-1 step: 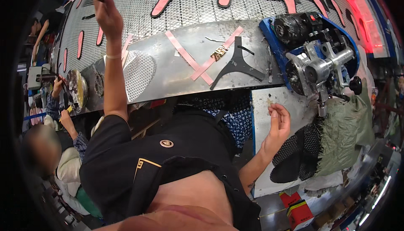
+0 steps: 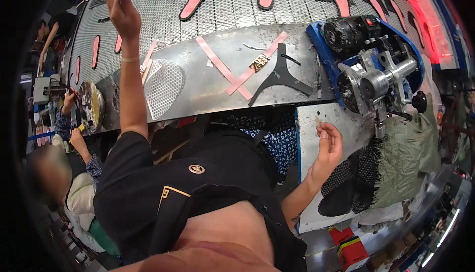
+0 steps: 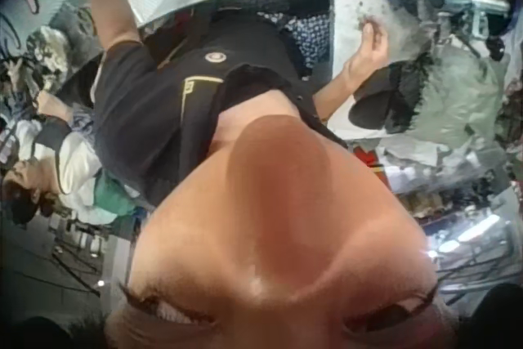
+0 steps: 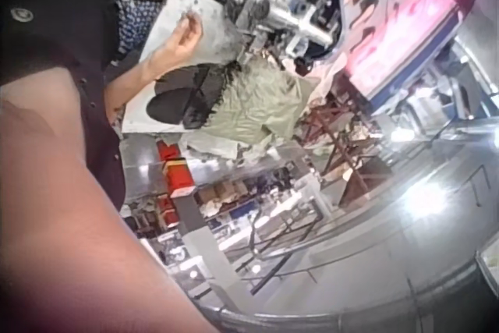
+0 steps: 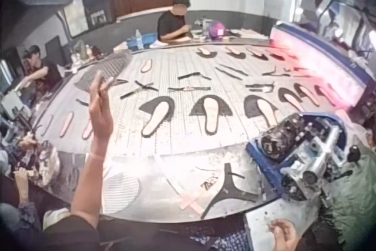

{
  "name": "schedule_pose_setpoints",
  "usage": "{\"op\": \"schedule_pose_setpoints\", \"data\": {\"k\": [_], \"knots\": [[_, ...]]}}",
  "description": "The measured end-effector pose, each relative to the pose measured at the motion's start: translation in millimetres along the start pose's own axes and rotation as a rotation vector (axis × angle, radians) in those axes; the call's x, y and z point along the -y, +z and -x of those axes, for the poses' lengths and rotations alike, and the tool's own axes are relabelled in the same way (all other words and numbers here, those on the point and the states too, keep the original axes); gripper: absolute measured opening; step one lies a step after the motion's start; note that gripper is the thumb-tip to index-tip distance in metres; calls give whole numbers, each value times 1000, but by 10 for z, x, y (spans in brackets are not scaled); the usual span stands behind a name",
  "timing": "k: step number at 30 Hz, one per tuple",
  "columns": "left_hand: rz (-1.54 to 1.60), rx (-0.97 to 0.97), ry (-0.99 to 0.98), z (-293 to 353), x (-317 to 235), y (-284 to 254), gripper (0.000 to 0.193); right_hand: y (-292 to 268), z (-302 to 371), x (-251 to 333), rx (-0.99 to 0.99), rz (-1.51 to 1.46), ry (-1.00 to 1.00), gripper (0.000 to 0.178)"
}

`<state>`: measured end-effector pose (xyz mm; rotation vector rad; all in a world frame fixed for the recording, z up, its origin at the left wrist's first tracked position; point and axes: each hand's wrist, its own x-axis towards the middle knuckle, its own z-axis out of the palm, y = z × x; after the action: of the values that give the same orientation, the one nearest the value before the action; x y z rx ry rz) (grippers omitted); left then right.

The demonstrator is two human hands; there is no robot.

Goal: Assembling shoe components, specifically attaching mesh and fabric parts to soles.

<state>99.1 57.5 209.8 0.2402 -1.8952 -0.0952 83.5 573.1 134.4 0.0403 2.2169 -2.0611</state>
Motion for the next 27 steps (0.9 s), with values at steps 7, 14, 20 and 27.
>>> {"op": "schedule_pose_setpoints", "data": {"k": [7,14,20,27], "knots": [[-122,442,-159,1086,2490,535,68,75,-17,-64,8,-33,4,25],[-613,649,-558,1850,2722,18,71,-127,67,-109,-134,18,37,27],[-853,645,-898,1960,2639,-330,56,-202,23,-122,-175,93,72,28],[-799,1010,-1176,1710,2770,-264,74,-14,-86,-72,-129,119,25,27]]}}
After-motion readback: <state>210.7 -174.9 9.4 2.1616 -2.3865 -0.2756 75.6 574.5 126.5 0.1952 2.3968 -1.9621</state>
